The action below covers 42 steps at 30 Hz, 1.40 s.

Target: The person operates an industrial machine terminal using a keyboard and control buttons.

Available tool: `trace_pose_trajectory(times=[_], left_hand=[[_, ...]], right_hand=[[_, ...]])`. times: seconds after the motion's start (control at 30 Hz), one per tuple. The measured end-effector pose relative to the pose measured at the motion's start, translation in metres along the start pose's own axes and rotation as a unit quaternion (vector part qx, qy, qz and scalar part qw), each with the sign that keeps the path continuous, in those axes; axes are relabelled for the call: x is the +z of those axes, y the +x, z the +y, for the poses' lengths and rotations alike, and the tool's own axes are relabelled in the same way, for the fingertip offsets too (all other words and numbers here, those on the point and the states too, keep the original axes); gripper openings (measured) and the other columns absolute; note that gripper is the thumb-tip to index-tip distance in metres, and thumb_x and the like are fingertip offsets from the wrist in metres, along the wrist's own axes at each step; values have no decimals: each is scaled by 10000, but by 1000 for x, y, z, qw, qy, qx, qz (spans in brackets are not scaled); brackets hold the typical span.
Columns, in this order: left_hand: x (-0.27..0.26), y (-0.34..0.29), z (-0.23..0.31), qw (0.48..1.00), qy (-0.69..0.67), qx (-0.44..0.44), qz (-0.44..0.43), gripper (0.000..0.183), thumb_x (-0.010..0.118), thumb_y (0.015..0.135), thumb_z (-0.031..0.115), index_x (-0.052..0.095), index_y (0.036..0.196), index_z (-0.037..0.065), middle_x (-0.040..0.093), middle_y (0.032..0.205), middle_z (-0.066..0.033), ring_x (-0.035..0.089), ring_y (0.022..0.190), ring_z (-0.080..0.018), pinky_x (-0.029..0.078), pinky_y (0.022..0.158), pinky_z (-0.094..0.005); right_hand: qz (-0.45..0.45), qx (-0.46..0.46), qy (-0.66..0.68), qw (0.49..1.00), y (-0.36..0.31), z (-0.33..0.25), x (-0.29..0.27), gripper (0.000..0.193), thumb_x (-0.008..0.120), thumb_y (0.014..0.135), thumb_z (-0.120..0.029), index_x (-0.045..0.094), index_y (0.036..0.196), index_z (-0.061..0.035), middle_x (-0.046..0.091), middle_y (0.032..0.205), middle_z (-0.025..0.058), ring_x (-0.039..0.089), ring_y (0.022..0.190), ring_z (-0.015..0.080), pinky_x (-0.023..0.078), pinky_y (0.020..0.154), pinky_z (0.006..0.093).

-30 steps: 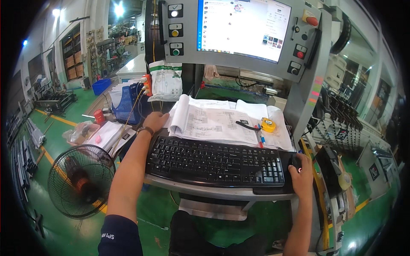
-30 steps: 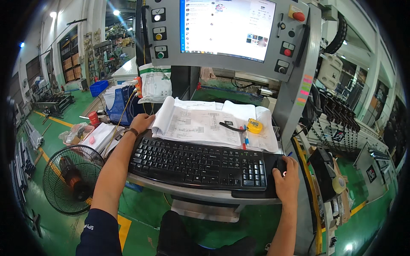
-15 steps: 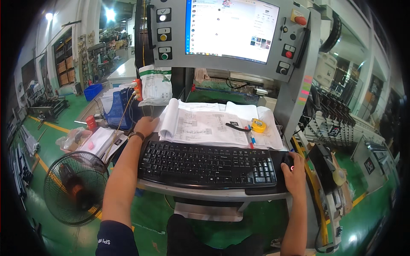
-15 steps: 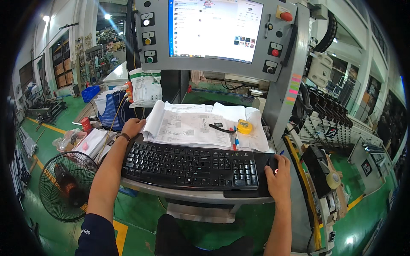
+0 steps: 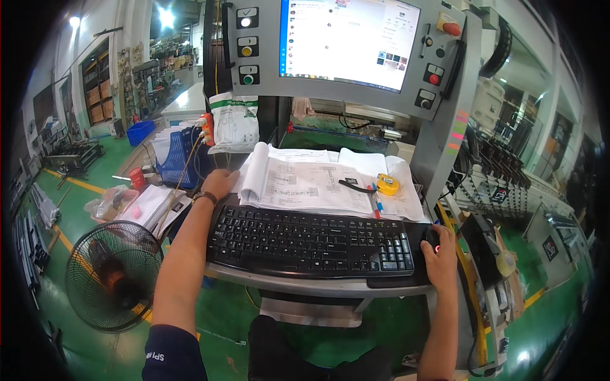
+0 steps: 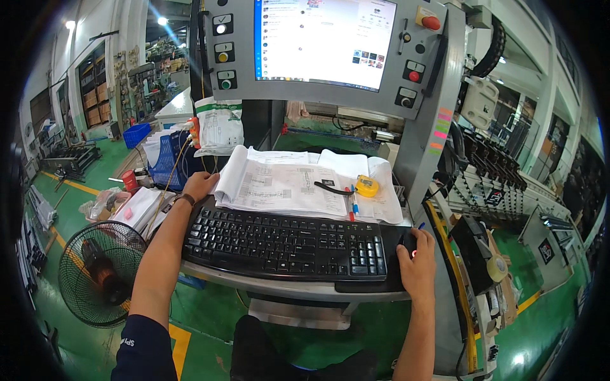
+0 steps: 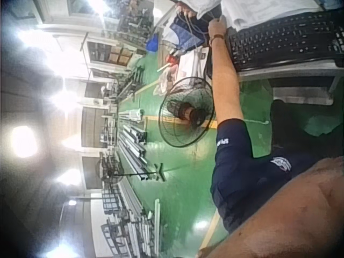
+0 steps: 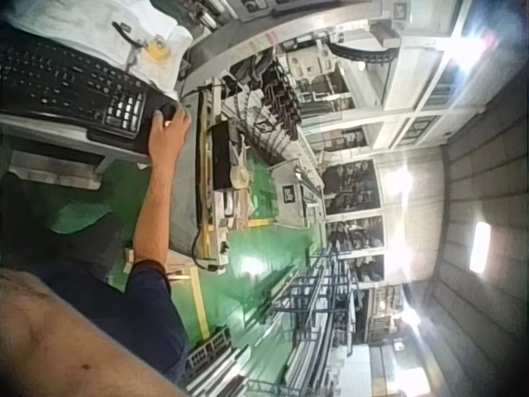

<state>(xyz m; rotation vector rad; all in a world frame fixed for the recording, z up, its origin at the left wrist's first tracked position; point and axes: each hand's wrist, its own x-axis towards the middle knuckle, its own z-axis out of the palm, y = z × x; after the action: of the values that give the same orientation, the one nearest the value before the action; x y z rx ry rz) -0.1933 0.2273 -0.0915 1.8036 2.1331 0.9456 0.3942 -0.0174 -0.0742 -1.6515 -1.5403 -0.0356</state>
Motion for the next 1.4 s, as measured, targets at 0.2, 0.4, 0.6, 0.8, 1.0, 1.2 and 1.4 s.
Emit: trace_pose_trajectory(times=[0.2, 0.4, 0.6, 0.8, 1.0, 1.2, 1.4], left_hand=[[-2, -1, 4, 1000, 8, 9, -2, 606, 623, 968, 567, 823, 1144, 24, 781, 1194, -272, 731, 1176, -452, 553, 1047, -493], [-5, -4, 10, 1000, 10, 4, -16, 605, 616, 976, 569, 824, 1150, 28, 780, 1204, -268, 732, 1182, -446, 553, 1050, -492], [-3, -2, 5, 1000, 12, 4, -6, 611, 601, 979, 568, 825, 1161, 30, 783, 1204, -264, 736, 1175, -443, 555, 1050, -487], [-3, -3, 9, 1000, 3, 2, -11, 615, 611, 972, 568, 824, 1157, 21, 784, 1203, -265, 737, 1176, -442, 554, 1053, -486], [-3, -2, 6, 1000, 7, 2, -6, 621, 612, 969, 571, 822, 1152, 16, 782, 1197, -270, 736, 1177, -444, 553, 1055, -485], [-2, -1, 6, 1000, 3, 4, -6, 621, 617, 965, 573, 822, 1148, 16, 782, 1188, -276, 737, 1172, -446, 554, 1047, -490], [0, 1, 3, 1000, 9, 9, -3, 617, 617, 965, 574, 822, 1135, 17, 786, 1174, -270, 740, 1163, -446, 559, 1030, -492]], right_hand=[[24, -15, 4, 1000, 0, 3, 4, 460, 708, 958, -142, 624, 1390, -10, 604, 1427, 177, 586, 1367, 368, 456, 1148, 411], [27, -12, 6, 1000, -1, 2, 3, 456, 708, 959, -135, 632, 1393, -16, 609, 1434, 179, 586, 1373, 370, 452, 1158, 414], [22, 1, 9, 1000, -1, -5, 2, 455, 705, 964, -135, 632, 1397, -16, 608, 1449, 186, 587, 1374, 384, 448, 1167, 419], [27, -6, -12, 1000, -1, -1, 2, 453, 704, 966, -136, 631, 1394, -7, 609, 1441, 196, 586, 1373, 384, 454, 1160, 418], [27, -15, -6, 1000, 0, 2, 4, 462, 704, 962, -133, 630, 1401, -7, 609, 1435, 191, 593, 1361, 373, 462, 1144, 417], [26, -6, -11, 1000, 0, 1, 4, 467, 701, 962, -125, 628, 1410, -16, 605, 1441, 183, 594, 1358, 371, 465, 1137, 411], [23, -6, -7, 1000, 1, 2, 3, 461, 701, 960, -121, 628, 1400, -4, 604, 1440, 189, 592, 1361, 370, 460, 1145, 408]])
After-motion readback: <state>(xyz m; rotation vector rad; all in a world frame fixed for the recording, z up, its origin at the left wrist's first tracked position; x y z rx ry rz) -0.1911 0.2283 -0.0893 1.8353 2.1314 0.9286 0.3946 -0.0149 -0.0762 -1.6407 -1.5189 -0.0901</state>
